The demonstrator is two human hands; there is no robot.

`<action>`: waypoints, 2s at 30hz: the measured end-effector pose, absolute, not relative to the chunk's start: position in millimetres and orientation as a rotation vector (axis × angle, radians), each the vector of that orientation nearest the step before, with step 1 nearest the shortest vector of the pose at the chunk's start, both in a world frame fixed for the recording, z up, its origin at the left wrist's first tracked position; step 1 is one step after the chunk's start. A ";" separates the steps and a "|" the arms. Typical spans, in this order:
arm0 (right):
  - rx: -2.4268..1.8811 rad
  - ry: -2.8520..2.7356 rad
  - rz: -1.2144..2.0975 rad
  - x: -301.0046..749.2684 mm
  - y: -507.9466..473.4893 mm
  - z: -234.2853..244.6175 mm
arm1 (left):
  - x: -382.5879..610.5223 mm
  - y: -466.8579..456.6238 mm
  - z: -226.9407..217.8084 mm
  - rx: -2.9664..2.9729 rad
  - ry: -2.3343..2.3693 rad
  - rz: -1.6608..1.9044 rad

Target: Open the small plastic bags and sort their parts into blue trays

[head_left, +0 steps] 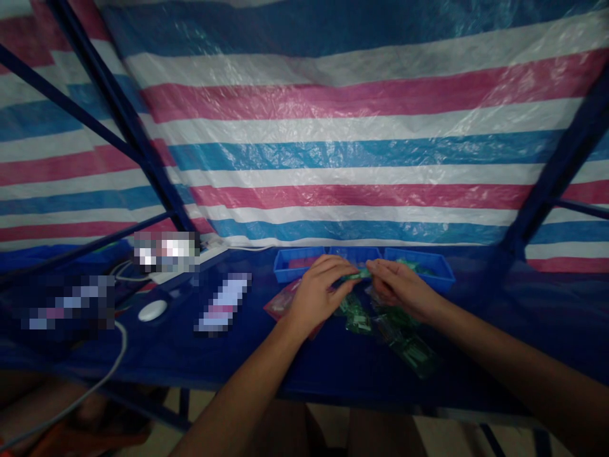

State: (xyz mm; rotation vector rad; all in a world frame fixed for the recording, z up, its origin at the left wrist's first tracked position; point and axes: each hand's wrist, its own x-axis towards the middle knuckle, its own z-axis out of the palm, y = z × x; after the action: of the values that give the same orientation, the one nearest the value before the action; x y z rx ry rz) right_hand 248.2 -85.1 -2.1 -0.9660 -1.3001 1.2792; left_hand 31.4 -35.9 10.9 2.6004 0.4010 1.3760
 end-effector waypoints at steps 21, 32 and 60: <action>-1.403 -1.738 -0.389 325.6 -52.5 -1.5 | 16.9 -27.9 10.1 2.695 0.982 1.135; -1.275 -1.943 -0.155 294.4 -65.3 -0.1 | 3.9 -21.4 8.5 2.767 0.975 0.730; -1.238 -1.905 -0.077 287.6 -68.5 -0.8 | -1.0 -18.6 7.4 2.501 0.937 0.723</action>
State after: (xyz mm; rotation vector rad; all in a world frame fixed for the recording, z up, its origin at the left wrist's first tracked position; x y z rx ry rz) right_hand 287.6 -68.5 -0.8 -1.2379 -1.9048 -0.0765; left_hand -1.0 -18.6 7.4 2.5014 0.9365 0.7232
